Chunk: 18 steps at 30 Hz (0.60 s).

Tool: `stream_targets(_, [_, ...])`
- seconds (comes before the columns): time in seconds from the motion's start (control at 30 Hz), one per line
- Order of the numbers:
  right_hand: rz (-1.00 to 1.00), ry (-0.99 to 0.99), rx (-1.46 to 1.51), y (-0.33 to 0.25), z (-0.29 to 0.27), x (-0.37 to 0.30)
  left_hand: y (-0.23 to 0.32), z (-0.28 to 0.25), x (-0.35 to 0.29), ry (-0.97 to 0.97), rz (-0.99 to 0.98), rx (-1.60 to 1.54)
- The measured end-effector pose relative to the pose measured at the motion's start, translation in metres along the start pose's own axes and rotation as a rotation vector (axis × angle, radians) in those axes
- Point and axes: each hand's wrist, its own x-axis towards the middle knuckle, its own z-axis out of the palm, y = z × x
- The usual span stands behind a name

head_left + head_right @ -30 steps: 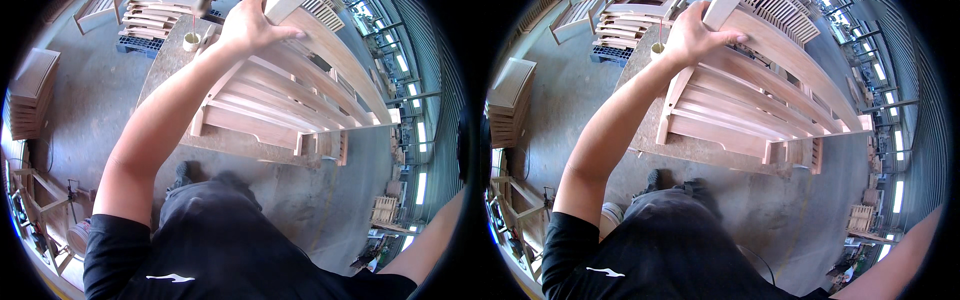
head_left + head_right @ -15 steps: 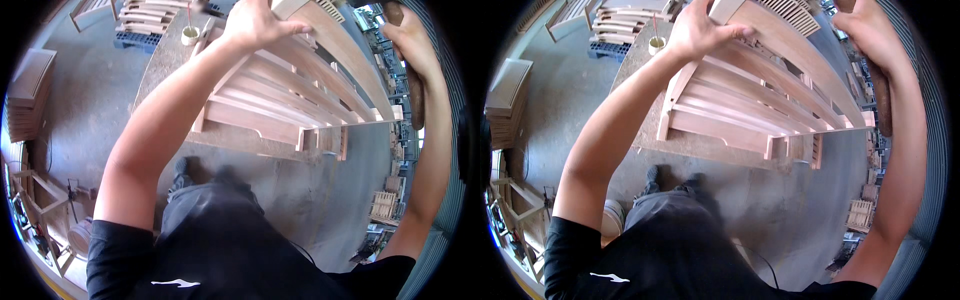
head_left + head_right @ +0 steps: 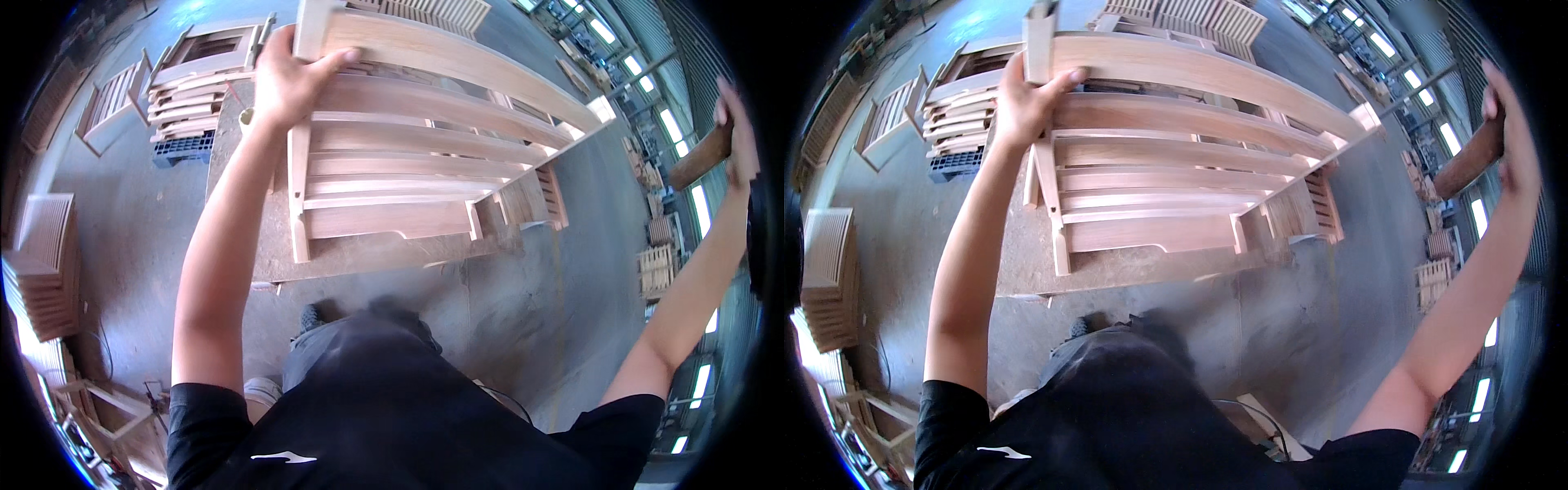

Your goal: The person applies glue to wooden chair components, then assembles the chair by inserting slats into the frame and tapping them into place with a mallet. The person adjusts the chair on the workbench and continues securing the slats.

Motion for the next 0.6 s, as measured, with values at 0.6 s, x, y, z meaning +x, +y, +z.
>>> stream_targets(0.6, [1.087,-0.474,0.925,0.330,0.424,-0.312,0.139,0.148,0.009,0.286,1.012,0.393])
